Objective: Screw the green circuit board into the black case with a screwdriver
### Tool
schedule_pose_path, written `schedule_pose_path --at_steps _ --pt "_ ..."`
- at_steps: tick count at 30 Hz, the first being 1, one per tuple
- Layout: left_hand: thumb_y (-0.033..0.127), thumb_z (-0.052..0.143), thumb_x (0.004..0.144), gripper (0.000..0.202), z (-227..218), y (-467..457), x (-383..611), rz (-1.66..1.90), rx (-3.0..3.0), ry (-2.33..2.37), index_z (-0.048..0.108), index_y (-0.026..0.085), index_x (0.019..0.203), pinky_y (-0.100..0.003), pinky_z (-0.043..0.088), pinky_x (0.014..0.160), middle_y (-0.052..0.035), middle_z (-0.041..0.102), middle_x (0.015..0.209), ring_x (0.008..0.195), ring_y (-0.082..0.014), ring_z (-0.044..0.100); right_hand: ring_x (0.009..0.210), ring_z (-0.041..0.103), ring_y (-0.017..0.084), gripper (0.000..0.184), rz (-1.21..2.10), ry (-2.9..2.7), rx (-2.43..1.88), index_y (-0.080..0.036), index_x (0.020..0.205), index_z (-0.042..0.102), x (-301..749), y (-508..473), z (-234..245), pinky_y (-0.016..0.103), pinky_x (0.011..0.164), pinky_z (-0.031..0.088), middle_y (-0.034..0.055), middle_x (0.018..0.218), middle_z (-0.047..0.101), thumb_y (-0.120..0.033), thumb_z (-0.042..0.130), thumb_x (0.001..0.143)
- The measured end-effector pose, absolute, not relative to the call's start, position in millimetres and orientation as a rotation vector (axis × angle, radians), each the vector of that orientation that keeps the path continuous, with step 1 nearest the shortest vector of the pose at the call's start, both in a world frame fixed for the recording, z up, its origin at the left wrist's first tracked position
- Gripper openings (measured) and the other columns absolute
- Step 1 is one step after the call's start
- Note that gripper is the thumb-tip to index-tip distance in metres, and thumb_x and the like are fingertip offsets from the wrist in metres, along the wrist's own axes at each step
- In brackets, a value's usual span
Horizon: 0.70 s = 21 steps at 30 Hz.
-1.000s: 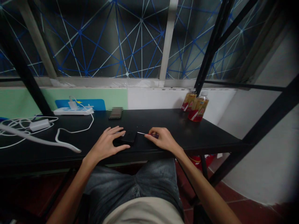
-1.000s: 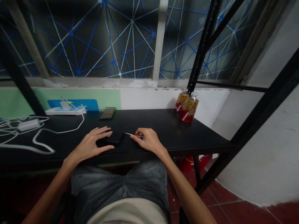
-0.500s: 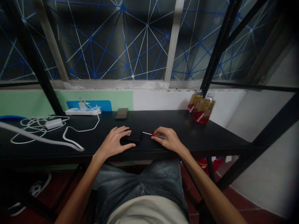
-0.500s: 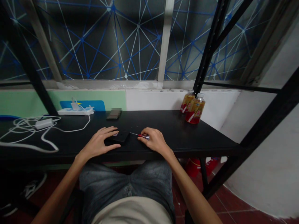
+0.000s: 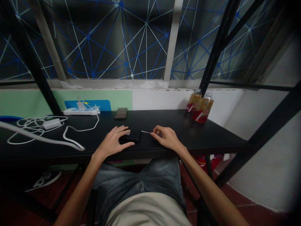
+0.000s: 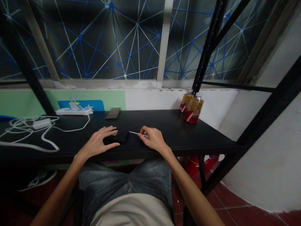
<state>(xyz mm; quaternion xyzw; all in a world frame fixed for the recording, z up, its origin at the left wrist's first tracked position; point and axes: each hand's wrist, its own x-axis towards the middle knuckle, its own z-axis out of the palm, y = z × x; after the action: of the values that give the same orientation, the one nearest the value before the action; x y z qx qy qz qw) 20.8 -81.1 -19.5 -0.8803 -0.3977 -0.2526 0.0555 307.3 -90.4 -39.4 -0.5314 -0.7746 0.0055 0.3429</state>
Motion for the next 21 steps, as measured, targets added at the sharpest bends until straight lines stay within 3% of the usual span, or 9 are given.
schedule_pose_path --at_steps 8,14,18,21 --pt "0.064 0.063 0.080 0.062 -22.3 -78.1 20.1 -0.801 -2.668 -1.198 0.067 0.019 0.123 -0.051 0.034 0.113 -0.0125 0.060 0.136 0.130 -0.0305 0.052 0.076 0.063 0.017 0.025 -0.021 -2.032 -1.369 -0.023 0.085 0.067 310.3 -86.9 -42.4 0.025 0.062 0.035 0.0013 0.084 0.071 -0.048 0.070 0.081" --pt "0.064 0.063 0.080 0.060 -23.7 -76.1 19.7 -0.815 -2.642 -1.180 0.067 0.022 0.123 -0.051 0.035 0.112 -0.0111 0.059 0.137 0.129 -0.0306 0.053 0.069 0.062 0.017 0.025 -0.079 -2.076 -1.416 -0.025 0.094 0.063 307.1 -90.4 -39.1 0.024 0.058 0.029 -0.0005 0.077 0.069 -0.048 0.066 0.085" --pt "0.065 0.061 0.080 0.062 -22.2 -76.8 20.0 -0.782 -2.648 -1.200 0.066 0.021 0.124 -0.051 0.035 0.113 -0.0116 0.059 0.137 0.130 -0.0307 0.052 0.068 0.064 0.018 0.032 -0.079 -2.038 -1.442 -0.025 0.090 0.067 303.5 -92.3 -36.9 0.025 0.060 0.032 0.0007 0.071 0.069 -0.054 0.055 0.090" --pt "0.064 0.062 0.080 0.063 -21.6 -76.8 20.3 -0.788 -2.657 -1.200 0.066 0.019 0.124 -0.051 0.034 0.113 -0.0125 0.059 0.137 0.130 -0.0306 0.052 0.075 0.066 0.019 0.032 -0.085 -2.003 -1.468 -0.023 0.085 0.071 303.2 -91.3 -37.2 0.026 0.063 0.036 0.0039 0.078 0.072 -0.049 0.053 0.091"
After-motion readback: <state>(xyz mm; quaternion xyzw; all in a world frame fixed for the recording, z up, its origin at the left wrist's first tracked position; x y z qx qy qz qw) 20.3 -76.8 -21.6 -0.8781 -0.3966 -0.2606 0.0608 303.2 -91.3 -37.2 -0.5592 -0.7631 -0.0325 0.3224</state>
